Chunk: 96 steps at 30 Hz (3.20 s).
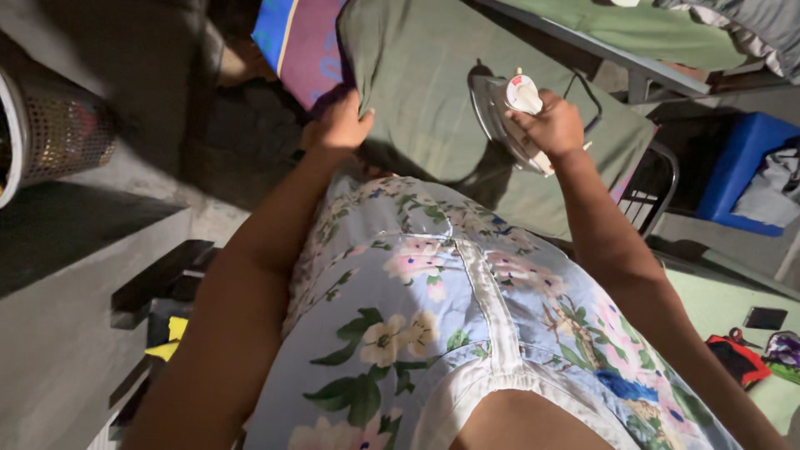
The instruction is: The person irons a green shirt on an ironing board, moving the iron over the fabric and folding the garment.
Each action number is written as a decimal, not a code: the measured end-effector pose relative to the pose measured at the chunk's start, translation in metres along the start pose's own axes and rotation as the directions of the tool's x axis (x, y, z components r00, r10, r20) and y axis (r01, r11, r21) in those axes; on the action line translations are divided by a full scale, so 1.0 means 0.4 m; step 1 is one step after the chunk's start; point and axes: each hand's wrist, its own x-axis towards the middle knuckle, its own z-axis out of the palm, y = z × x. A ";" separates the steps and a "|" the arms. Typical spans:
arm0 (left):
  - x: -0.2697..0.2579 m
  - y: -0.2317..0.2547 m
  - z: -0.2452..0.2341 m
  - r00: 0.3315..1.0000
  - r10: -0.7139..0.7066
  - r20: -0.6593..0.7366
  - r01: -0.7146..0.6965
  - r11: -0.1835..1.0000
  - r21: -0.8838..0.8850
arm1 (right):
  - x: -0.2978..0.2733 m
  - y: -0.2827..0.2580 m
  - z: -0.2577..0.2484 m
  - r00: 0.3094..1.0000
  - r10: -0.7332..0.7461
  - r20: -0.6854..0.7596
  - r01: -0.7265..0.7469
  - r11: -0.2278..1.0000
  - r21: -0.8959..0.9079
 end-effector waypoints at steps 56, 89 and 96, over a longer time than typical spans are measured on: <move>0.230 -0.313 0.008 0.861 -0.488 0.145 0.479 0.681 -0.554 | 0.020 -0.468 0.246 0.941 -0.260 0.217 0.295 0.944 -0.150; 0.366 -0.168 -0.102 0.988 -0.150 -0.020 0.010 0.193 -0.981 | 0.128 -0.305 0.156 0.996 -0.068 -0.054 0.068 0.998 -0.016; 0.300 -0.263 -0.112 0.970 0.120 -0.211 -0.227 0.758 -0.612 | 0.176 -0.452 0.236 0.994 -0.090 0.062 0.090 0.996 -0.004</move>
